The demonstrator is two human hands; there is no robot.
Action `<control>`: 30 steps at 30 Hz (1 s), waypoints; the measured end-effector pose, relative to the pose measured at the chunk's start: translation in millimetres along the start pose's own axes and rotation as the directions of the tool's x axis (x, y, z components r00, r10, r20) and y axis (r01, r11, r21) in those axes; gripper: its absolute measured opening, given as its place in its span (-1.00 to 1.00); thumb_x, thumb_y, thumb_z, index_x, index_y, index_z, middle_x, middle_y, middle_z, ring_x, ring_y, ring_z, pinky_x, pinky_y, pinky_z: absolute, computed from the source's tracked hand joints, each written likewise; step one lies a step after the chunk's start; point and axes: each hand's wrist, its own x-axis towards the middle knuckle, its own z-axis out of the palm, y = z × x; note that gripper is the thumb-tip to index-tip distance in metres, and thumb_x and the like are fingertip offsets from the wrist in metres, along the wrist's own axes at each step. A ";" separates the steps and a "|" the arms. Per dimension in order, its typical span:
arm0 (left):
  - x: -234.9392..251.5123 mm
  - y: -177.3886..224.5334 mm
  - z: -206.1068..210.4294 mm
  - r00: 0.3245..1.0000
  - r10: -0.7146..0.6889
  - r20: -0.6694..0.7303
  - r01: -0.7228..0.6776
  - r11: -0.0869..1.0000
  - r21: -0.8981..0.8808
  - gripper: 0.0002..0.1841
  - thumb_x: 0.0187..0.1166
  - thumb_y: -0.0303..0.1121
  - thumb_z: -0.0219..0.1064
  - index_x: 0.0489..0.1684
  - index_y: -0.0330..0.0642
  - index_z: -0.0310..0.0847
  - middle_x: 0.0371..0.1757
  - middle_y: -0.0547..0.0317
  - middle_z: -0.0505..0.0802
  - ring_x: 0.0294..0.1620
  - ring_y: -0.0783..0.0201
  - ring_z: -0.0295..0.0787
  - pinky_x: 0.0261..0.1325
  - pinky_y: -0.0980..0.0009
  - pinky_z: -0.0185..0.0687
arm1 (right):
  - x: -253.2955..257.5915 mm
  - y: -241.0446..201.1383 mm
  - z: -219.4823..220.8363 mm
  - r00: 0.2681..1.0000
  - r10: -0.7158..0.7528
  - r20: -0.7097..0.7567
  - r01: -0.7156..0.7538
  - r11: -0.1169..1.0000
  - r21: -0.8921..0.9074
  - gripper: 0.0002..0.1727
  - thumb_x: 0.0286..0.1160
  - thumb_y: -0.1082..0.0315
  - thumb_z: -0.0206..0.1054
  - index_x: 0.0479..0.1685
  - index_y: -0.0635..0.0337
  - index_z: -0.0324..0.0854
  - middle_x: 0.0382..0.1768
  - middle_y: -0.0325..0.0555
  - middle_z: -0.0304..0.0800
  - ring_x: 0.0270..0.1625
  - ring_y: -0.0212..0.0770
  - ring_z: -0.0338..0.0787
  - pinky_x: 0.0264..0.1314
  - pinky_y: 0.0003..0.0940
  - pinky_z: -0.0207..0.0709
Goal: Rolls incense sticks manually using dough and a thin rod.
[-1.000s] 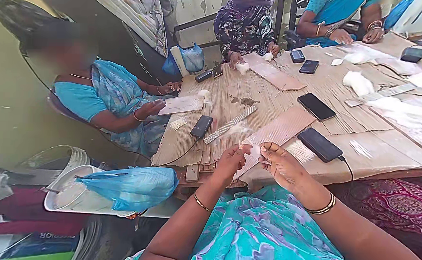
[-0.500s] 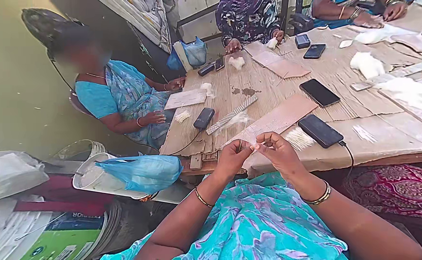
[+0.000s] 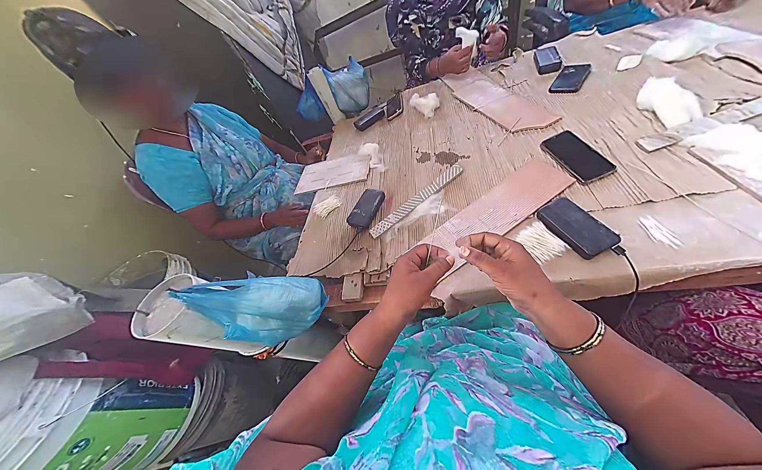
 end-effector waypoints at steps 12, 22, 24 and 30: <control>3.5 -29.9 -18.1 0.996 -0.087 0.016 0.088 0.994 -0.058 -0.81 0.58 -0.53 0.40 0.08 -0.27 0.69 -0.35 0.29 0.78 -0.49 0.57 0.55 -0.37 0.63 0.46 | 5.0 24.2 16.6 0.990 0.142 0.006 -0.140 0.984 -0.113 -0.93 0.58 0.43 0.40 -0.09 0.20 0.74 -0.34 -0.30 0.76 -0.29 -0.52 0.66 -0.14 -0.60 0.54; 18.3 -86.8 -66.7 0.969 -0.238 -0.068 0.248 0.938 0.244 -0.71 0.81 -0.29 0.20 0.29 -0.27 0.65 0.06 0.00 0.78 -0.07 0.23 0.70 0.08 0.23 0.63 | 57.6 73.0 52.5 0.979 0.203 0.019 -0.148 0.772 -0.618 -0.75 0.67 0.24 0.37 -0.02 0.28 0.77 -0.11 0.04 0.79 -0.02 -0.08 0.72 0.12 -0.02 0.53; 21.1 -97.0 -76.5 0.965 -0.257 -0.058 0.260 0.898 0.354 -0.58 0.90 -0.30 -0.01 0.52 -0.36 0.54 0.41 -0.29 0.67 0.46 -0.11 0.58 0.54 -0.03 0.44 | 70.3 86.0 56.5 0.985 0.171 0.030 -0.091 0.658 -0.747 -0.72 0.65 0.22 0.37 -0.03 0.29 0.81 0.09 0.20 0.75 0.28 0.25 0.60 0.29 0.33 0.34; 25.3 -101.0 -84.7 0.953 -0.301 -0.045 0.283 0.823 0.493 -0.63 0.84 -0.38 0.11 0.50 -0.24 0.61 0.42 -0.19 0.71 0.50 -0.05 0.60 0.60 0.04 0.44 | 83.2 102.5 64.2 0.997 0.073 -0.039 -0.067 0.438 -0.896 -0.71 0.56 0.17 0.45 0.11 0.12 0.78 0.32 0.19 0.64 0.40 0.34 0.48 0.26 0.38 0.27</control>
